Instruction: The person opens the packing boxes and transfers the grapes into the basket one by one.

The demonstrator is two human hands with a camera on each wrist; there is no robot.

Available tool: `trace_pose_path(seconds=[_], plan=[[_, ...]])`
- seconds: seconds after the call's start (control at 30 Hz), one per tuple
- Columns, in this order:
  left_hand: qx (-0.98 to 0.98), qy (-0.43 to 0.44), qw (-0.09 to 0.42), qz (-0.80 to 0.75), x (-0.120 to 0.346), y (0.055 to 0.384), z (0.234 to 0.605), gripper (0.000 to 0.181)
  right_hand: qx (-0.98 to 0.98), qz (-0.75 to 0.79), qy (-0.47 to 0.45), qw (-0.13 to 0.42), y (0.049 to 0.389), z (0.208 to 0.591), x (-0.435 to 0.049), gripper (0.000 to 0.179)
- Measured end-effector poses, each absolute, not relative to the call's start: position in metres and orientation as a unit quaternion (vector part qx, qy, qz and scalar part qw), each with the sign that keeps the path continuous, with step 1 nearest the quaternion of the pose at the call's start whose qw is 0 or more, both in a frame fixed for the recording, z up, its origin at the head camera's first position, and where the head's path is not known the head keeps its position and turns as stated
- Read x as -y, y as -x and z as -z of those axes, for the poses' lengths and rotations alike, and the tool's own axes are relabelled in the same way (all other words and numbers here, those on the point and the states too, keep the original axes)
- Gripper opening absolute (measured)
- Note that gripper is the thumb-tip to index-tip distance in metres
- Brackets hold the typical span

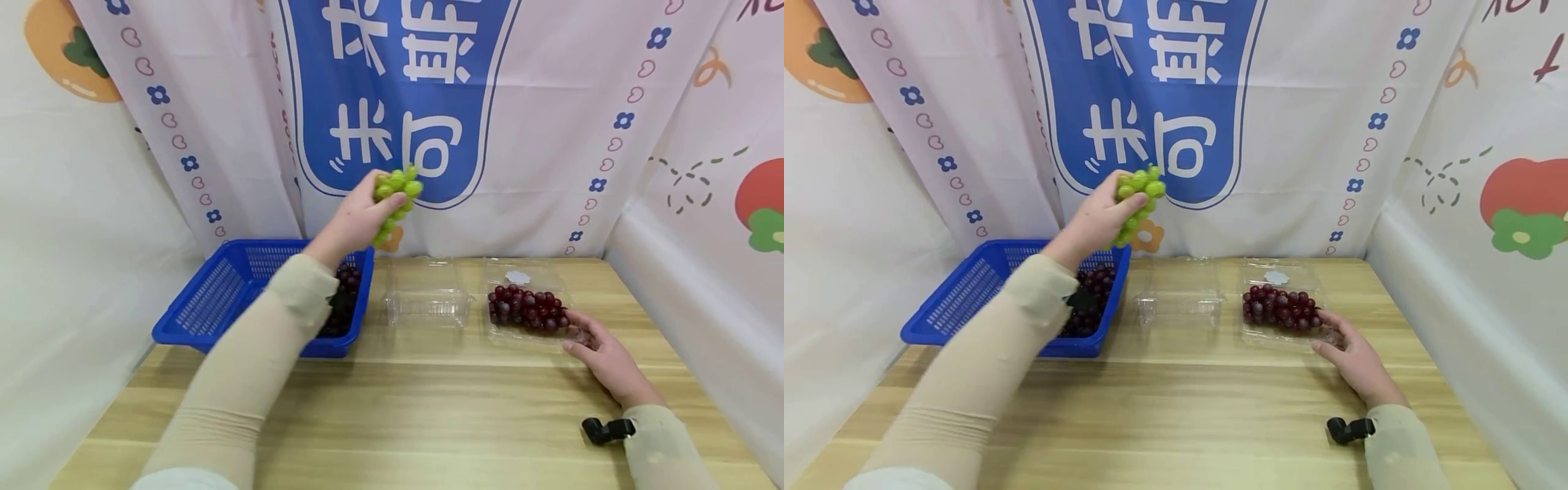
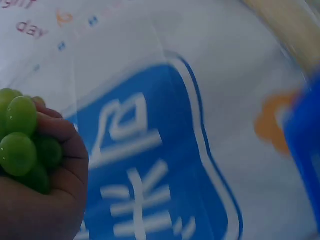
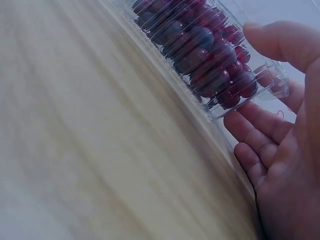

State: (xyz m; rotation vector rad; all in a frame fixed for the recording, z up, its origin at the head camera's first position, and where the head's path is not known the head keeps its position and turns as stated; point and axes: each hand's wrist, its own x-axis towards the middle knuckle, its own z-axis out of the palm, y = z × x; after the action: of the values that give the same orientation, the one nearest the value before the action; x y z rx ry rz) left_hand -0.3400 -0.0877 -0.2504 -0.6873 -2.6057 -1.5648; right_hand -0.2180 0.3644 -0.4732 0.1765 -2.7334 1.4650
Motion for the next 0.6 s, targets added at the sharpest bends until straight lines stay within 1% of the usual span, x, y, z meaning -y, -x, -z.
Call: trace_pose_path(seconds=[0.1, 0.2, 0.37, 0.5, 0.6], plan=[[0.887, 0.194, 0.029, 0.419, 0.132, 0.343, 0.247, 0.056, 0.879, -0.473, -0.058, 0.021, 0.217, 0.474, -0.363, 0.071], [0.915, 0.161, 0.037, 0.368, 0.175, 0.348, 0.245, 0.065, 0.88, -0.47, -0.06, 0.026, 0.216, 0.474, -0.363, 0.07], [0.947, 0.088, 0.036, 0.308, 0.242, 0.354, 0.251, 0.082, 0.881, -0.467, -0.065, 0.033, 0.215, 0.475, -0.361, 0.07], [0.961, 0.04, 0.025, 0.272, 0.281, 0.359, 0.266, 0.084, 0.881, -0.466, -0.07, 0.039, 0.215, 0.476, -0.36, 0.069], [0.966, 0.021, -0.008, 0.257, 0.302, 0.363, 0.282, 0.079, 0.882, -0.464, -0.07, 0.041, 0.216, 0.476, -0.359, 0.068]])
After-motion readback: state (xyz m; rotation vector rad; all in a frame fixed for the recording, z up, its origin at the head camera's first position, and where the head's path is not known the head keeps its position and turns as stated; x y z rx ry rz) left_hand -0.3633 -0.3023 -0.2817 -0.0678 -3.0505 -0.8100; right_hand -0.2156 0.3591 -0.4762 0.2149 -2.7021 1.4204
